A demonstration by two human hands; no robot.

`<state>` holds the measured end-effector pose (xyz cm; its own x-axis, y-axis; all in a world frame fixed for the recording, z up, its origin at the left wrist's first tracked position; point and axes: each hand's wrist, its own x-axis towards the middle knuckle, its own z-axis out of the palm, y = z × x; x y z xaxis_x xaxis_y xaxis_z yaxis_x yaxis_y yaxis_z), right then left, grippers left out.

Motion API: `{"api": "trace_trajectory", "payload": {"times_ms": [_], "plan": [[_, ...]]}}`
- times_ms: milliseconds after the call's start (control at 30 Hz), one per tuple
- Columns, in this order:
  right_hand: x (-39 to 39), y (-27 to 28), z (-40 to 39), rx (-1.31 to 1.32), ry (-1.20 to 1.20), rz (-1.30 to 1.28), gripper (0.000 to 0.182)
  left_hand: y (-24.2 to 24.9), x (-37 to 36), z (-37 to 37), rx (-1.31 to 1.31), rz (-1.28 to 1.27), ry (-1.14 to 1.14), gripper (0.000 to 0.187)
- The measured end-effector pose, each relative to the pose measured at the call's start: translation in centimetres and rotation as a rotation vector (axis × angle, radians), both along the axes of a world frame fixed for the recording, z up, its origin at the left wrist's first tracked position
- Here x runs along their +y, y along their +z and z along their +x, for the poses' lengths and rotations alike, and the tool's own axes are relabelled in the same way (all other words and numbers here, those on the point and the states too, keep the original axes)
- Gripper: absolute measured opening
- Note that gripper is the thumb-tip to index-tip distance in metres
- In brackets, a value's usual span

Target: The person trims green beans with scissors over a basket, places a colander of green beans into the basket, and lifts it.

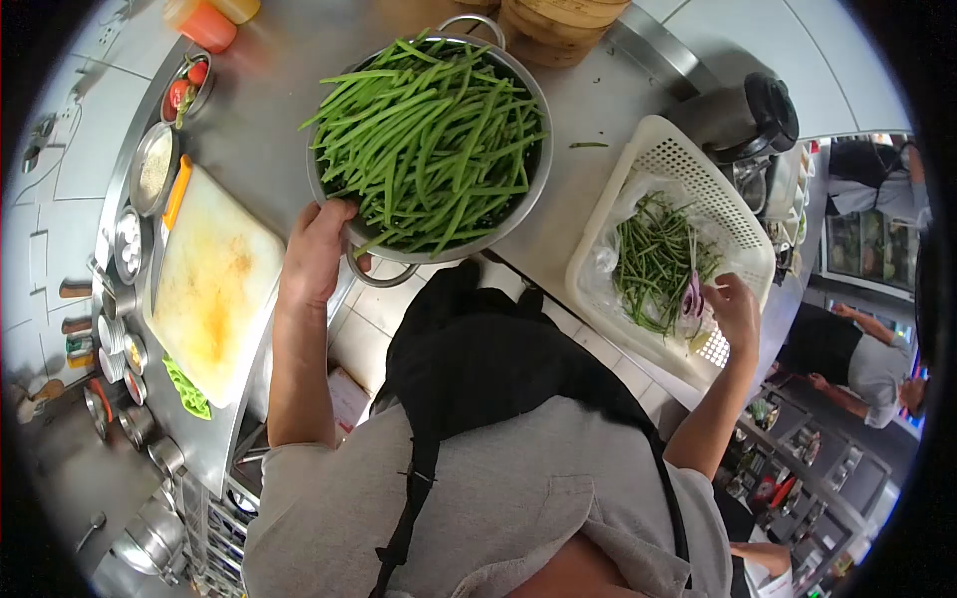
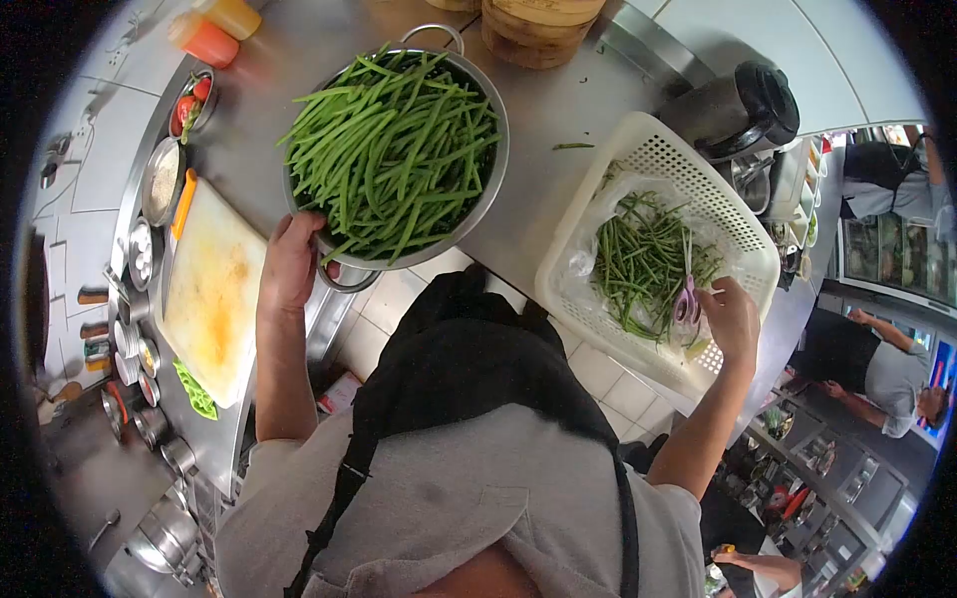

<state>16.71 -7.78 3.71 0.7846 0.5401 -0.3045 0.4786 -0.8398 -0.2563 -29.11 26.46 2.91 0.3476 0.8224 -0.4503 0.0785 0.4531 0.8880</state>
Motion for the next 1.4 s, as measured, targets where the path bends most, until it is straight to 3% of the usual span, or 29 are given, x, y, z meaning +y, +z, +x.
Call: {"api": "trace_trajectory", "payload": {"times_ms": [267,367,433,633,733,833,933,1167,1400], "plan": [[-0.6,-0.3,-2.4,-0.102,0.073,0.075,0.038,3.9,-1.4,2.6,0.085,0.005,-0.054,0.028],[-2.2,0.3,-2.8,-0.153,0.024,0.221,0.034,4.7,-1.7,4.2,0.064,0.038,-0.168,0.03],[-3.9,0.6,-2.8,-0.025,-0.143,0.47,0.034,5.5,-2.6,5.8,0.092,0.049,-0.233,0.032],[-9.1,2.5,-2.5,-0.047,-0.331,0.762,0.027,7.1,-8.5,13.8,0.108,0.031,-0.378,0.032],[-12.7,2.3,-1.2,-0.009,-0.388,0.927,0.024,6.5,-11.2,17.5,0.013,-0.051,-0.608,0.029],[-15.2,2.2,-0.2,-0.045,-0.453,0.935,0.023,1.5,-12.2,20.2,0.004,-0.016,-0.664,0.03],[-17.0,1.6,0.6,-0.053,-0.485,0.961,0.024,1.0,-13.7,23.2,-0.01,-0.113,-0.836,0.03],[-18.6,-1.7,2.6,0.05,-0.493,0.98,0.025,-0.9,-15.2,26.2,0.095,-0.153,-0.786,0.031],[-15.4,-4.0,4.3,0.203,-0.408,0.886,0.027,-2.1,-14.3,25.5,0.165,-0.123,-0.729,0.03]]}}
